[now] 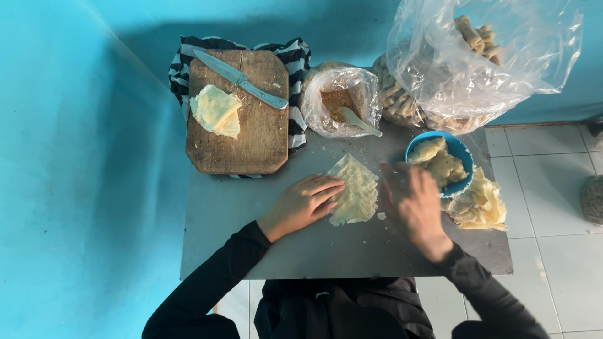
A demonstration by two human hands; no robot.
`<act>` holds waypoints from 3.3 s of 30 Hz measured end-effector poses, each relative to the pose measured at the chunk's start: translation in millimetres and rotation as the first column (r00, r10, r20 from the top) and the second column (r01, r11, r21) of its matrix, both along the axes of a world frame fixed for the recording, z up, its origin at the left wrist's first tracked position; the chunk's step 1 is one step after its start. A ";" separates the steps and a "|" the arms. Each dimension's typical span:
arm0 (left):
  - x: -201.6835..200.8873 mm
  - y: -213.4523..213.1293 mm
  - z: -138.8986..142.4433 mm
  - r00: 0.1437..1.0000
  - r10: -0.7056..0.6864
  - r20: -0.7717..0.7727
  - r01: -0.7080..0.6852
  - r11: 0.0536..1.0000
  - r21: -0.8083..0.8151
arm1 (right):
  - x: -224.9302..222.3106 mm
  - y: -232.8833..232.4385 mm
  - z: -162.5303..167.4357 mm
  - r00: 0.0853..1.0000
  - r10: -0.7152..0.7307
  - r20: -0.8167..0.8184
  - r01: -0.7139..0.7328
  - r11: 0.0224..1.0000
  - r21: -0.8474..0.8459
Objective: The person places filling from a blue bowl onto thin dough wrappers and folds the wrappers over the filling by hand, stacking the folded pieces on the table. They also cut dough on a wooden cutting board with a knife and reach into a large plastic bag of dough pieces.
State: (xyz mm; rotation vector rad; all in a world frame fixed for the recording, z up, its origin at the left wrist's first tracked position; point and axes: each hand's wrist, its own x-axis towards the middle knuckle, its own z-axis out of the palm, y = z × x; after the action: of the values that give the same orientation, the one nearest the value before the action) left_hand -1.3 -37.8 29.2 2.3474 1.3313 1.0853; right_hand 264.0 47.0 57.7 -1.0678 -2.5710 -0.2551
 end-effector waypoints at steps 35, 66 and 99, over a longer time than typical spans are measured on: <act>-0.6 2.1 -2.8 1.000 0.000 0.008 0.000 1.000 -0.004 | 43.6 6.7 34.2 0.963 -0.172 -0.207 0.135 0.974 -0.183; 2.7 4.0 -9.6 0.994 0.058 -0.089 -0.061 0.998 -0.034 | -18.6 14.9 -29.0 0.936 0.147 0.319 -0.207 0.964 0.164; 3.2 6.8 -18.1 0.992 0.058 -0.113 -0.063 0.997 -0.040 | -42.6 35.9 -16.8 0.946 0.138 0.292 -0.161 0.985 0.055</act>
State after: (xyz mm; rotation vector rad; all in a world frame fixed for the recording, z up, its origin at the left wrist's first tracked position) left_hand 1.9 -31.0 11.0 2.3816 1.4585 0.9429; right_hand 221.5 83.0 40.9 -0.8548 -2.8547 -0.5015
